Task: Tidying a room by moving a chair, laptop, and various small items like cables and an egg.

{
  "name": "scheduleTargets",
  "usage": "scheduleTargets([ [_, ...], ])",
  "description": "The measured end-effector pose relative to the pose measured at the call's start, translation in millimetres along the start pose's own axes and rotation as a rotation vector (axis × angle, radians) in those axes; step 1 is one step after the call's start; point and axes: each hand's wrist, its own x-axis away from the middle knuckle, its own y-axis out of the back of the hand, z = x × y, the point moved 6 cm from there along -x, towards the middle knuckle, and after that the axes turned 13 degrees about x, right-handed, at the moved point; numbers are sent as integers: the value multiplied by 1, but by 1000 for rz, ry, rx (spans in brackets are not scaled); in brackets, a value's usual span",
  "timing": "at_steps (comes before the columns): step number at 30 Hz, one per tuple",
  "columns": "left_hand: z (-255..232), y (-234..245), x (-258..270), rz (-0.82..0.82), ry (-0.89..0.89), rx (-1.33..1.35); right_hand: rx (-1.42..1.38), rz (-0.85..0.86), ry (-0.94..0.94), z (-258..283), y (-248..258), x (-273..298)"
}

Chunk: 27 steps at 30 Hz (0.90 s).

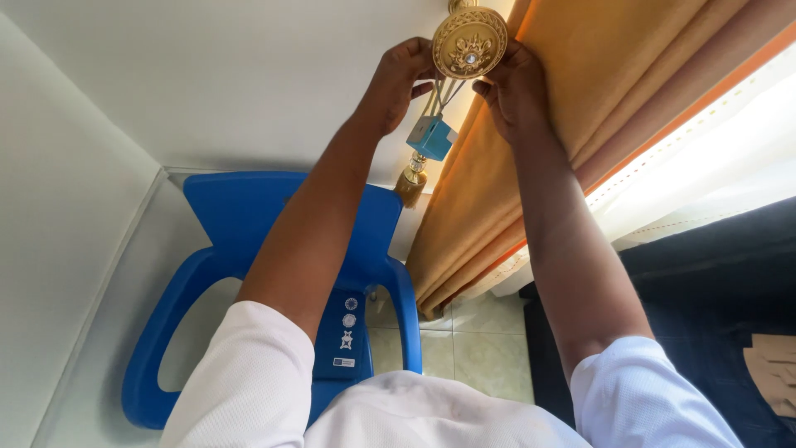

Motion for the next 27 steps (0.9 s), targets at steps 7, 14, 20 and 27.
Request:
scheduleTargets([
  [7, 34, -2, 23, 12, -229, 71, 72, -66, 76, -35, -1, 8],
  [14, 42, 5, 68, -82, -143, 42, 238, 38, -7, -58, -23, 94],
  [20, 73, 35, 157, -208, -86, 84, 227, 29, -156, -127, -7, 234],
  [27, 161, 49, 319, -369, 413, 27, 287, -285, -582, -200, 50, 459],
])
